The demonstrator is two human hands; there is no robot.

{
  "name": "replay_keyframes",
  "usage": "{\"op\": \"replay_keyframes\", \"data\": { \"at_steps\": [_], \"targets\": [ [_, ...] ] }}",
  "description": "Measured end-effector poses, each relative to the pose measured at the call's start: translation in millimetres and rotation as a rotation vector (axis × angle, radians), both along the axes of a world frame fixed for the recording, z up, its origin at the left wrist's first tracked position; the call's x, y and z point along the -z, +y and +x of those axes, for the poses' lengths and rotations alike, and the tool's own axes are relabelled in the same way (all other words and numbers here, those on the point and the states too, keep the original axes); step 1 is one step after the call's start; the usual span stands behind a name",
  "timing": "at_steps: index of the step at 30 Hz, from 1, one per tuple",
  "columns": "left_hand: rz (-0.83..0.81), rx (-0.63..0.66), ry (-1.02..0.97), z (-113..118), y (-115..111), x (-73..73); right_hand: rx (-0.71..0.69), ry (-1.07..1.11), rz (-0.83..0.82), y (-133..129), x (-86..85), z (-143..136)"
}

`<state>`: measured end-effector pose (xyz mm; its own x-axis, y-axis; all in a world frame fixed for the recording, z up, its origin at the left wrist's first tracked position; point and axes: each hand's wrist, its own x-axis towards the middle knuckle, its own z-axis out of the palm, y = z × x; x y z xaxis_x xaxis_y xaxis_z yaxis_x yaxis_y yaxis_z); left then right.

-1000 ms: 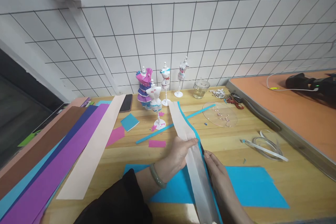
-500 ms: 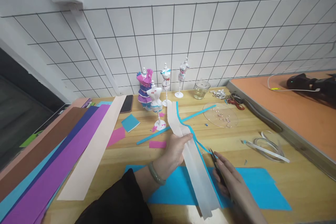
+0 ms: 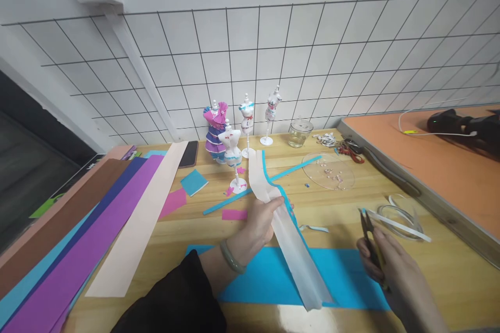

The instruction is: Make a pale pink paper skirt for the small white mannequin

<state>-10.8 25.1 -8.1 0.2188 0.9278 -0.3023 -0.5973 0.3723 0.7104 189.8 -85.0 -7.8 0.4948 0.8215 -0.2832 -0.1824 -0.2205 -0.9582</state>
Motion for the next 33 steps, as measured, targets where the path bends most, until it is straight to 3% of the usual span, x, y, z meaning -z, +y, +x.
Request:
{"op": "replay_keyframes", "data": {
  "at_steps": [3,8,12,23,27,33],
  "targets": [
    [-0.02,0.03,0.002,0,-2,-2.2,-0.113,-0.079,-0.017,0,-0.7,-17],
    [0.031,0.059,-0.001,1,-5,0.7,-0.444,-0.192,-0.035,3,-2.5,-48],
    [0.029,0.09,0.023,3,-8,2.5,-0.545,-0.15,-0.053,7,-4.3,-66],
    [-0.002,0.111,0.034,2,-13,-8.3,-0.502,-0.113,-0.082,9,-1.6,-72],
    [-0.021,0.187,0.076,1,-14,-11.7,-0.483,-0.108,-0.051,9,5.1,-71],
    [0.023,0.208,0.112,0,-14,-10.2,-0.482,-0.068,-0.039,8,9.5,-70]
  ]
}}
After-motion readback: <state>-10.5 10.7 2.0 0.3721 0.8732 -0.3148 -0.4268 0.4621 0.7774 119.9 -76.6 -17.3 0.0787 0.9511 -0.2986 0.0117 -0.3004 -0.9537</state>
